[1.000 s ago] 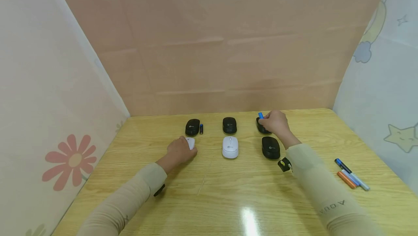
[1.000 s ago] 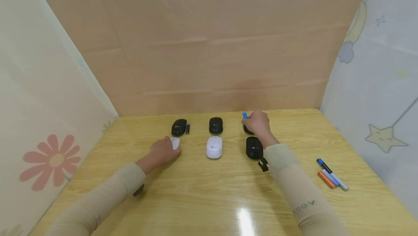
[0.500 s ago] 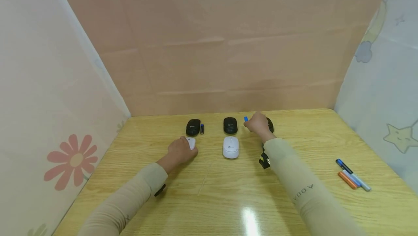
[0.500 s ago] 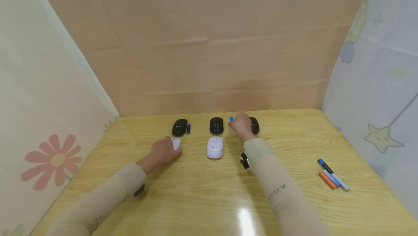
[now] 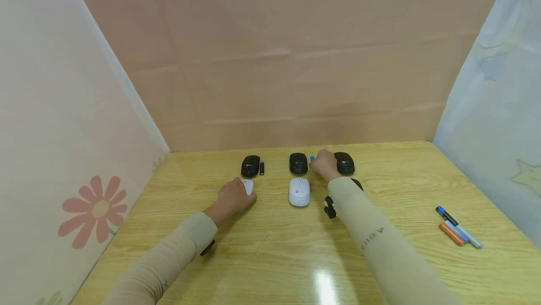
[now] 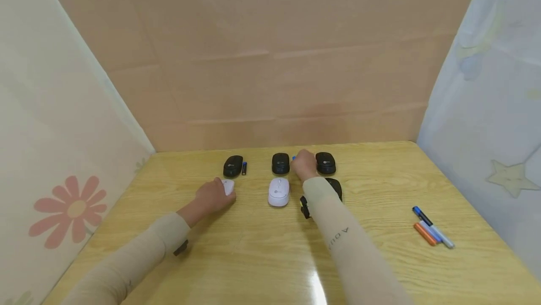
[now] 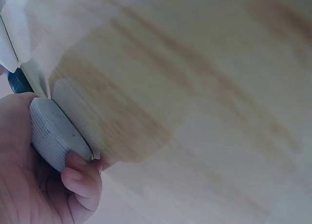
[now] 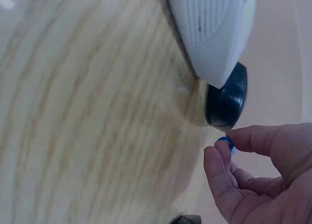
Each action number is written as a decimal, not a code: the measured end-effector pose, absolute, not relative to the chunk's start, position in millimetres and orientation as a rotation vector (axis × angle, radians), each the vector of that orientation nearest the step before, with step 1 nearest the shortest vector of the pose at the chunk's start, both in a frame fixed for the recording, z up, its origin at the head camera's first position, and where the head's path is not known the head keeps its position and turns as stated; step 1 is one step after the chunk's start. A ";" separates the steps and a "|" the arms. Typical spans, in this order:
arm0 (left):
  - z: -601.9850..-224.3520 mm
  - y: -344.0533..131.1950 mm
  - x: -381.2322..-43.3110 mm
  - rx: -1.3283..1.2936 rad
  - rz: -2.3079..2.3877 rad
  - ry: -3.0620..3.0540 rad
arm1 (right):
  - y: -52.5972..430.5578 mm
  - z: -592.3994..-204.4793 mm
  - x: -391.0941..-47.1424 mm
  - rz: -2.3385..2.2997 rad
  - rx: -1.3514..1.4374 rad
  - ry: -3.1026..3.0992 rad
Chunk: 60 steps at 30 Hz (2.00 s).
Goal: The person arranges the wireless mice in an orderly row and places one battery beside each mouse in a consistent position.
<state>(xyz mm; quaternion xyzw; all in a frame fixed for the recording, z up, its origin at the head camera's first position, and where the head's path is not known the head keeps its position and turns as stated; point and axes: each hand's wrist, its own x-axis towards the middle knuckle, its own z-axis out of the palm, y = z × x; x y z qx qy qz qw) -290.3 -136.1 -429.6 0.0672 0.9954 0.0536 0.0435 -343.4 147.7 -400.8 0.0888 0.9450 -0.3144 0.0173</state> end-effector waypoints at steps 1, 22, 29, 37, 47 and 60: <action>-429.4 -136.1 -289.9 0.204 0.162 3.044 | 147.7 -402.2 -343.6 -0.978 0.276 2.941; -429.6 -135.6 -289.1 0.196 0.131 3.069 | 144.7 -412.8 -345.0 -0.920 0.276 3.000; -431.1 -135.7 -290.1 0.196 0.128 3.072 | 142.9 -413.8 -348.2 -0.784 0.224 3.040; -430.4 -135.3 -289.3 0.186 0.144 3.066 | 143.0 -411.6 -347.6 -0.793 0.222 3.016; -430.3 -135.0 -291.1 0.191 0.118 3.058 | 143.3 -408.2 -347.7 -0.765 0.215 3.004; -432.0 -135.8 -292.7 0.205 0.111 3.064 | 144.4 -407.7 -347.3 -0.882 0.254 2.944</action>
